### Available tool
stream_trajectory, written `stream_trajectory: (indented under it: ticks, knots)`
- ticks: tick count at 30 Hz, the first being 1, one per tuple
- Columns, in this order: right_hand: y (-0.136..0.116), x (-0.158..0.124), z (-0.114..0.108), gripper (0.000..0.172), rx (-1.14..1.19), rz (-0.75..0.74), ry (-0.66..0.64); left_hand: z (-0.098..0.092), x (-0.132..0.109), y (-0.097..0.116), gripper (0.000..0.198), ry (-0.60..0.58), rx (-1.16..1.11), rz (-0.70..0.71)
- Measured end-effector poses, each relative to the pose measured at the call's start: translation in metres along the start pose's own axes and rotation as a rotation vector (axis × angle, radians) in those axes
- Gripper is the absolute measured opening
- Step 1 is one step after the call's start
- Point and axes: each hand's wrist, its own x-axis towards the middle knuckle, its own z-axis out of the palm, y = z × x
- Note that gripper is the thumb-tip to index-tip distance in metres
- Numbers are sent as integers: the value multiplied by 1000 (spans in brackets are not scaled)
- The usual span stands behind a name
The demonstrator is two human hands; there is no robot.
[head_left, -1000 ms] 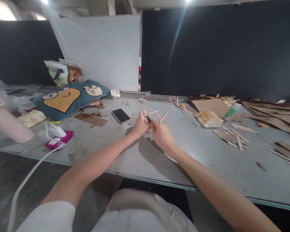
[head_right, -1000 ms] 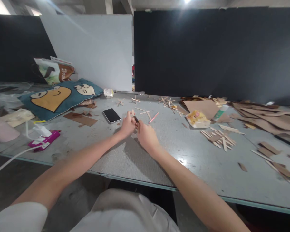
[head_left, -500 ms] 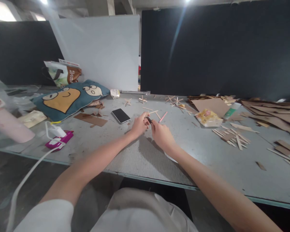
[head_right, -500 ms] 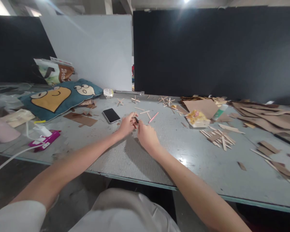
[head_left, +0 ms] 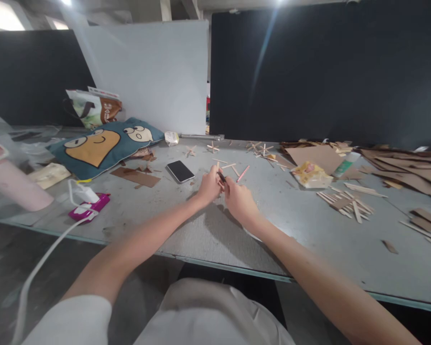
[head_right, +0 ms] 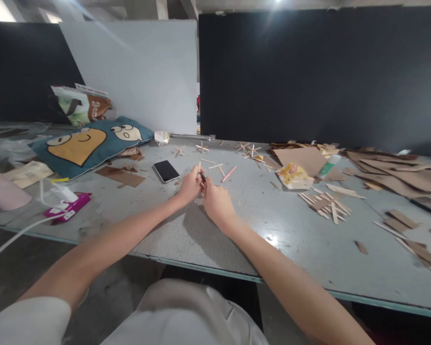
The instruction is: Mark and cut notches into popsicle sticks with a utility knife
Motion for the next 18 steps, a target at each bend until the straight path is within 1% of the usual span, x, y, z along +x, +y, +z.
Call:
stream_trajectory:
  ticks: [5,7,12,14,18]
  knots:
    - [1,1,1,36,24,8,25,-8,2,1,30,-54,89,95]
    - [2,2,1,35,39,7,30,-8,2,1,31,-61,85,93]
    - [3,3,3,34,80,-5,38,0,0,1,34,14,-1,6]
    - [3,4,4,34,89,-4,49,0,-1,1,35,9,7,24]
    - [5,5,7,34,109,-6,67,-4,1,-2,30,-46,84,98]
